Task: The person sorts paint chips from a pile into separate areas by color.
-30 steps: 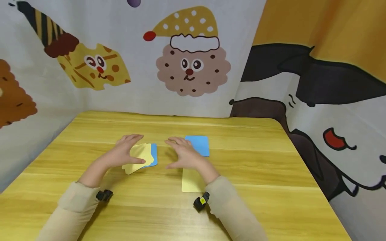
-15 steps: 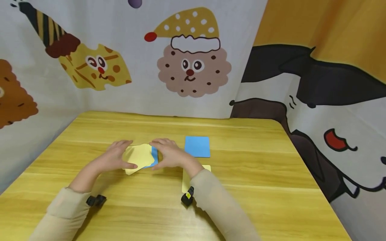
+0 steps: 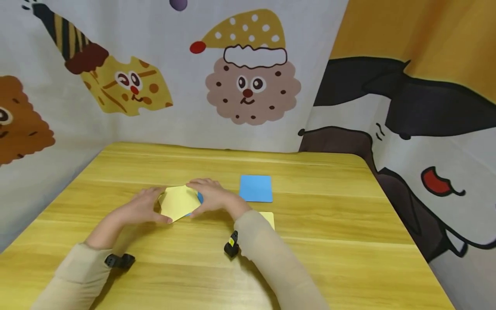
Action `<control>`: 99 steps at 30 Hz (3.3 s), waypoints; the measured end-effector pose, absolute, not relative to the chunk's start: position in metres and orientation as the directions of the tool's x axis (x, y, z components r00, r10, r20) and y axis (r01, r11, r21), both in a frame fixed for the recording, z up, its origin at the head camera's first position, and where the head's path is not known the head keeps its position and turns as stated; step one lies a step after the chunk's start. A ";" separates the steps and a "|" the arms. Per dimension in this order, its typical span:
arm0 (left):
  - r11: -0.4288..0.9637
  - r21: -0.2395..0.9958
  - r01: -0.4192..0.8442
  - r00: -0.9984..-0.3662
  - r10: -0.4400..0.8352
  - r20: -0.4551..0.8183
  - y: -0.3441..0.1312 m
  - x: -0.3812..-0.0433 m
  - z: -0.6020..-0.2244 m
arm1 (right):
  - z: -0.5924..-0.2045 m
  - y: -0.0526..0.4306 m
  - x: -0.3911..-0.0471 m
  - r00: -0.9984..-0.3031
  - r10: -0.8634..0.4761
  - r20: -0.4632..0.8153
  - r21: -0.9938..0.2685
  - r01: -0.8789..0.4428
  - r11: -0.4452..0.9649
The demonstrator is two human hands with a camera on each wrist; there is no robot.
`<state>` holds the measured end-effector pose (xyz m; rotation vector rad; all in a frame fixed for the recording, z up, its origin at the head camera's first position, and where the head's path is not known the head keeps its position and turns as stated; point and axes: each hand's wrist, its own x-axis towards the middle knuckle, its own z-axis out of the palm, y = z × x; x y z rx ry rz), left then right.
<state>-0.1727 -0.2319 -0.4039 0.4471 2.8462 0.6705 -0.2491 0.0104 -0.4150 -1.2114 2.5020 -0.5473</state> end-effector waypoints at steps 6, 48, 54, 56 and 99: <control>0.861 0.452 0.233 -0.935 0.327 -0.140 -0.231 -0.174 -0.408 | -0.421 0.004 -0.256 -0.598 -0.788 -0.142 -0.466 -0.662 0.587; 0.881 0.398 0.256 -0.926 0.341 -0.161 -0.227 -0.174 -0.405 | -0.422 -0.005 -0.256 -0.598 -0.778 -0.194 -0.402 -0.675 0.619; 0.886 0.389 0.252 -0.929 0.334 -0.158 -0.226 -0.174 -0.405 | -0.418 -0.005 -0.253 -0.595 -0.778 -0.202 -0.386 -0.682 0.621; 0.887 0.383 0.256 -0.930 0.334 -0.152 -0.225 -0.174 -0.405 | -0.417 -0.005 -0.253 -0.595 -0.780 -0.195 -0.380 -0.688 0.619; 0.787 0.415 0.456 -0.864 0.504 -0.006 -0.163 -0.171 -0.389 | -0.397 0.088 -0.220 -0.651 -0.758 0.042 -0.400 -0.706 0.584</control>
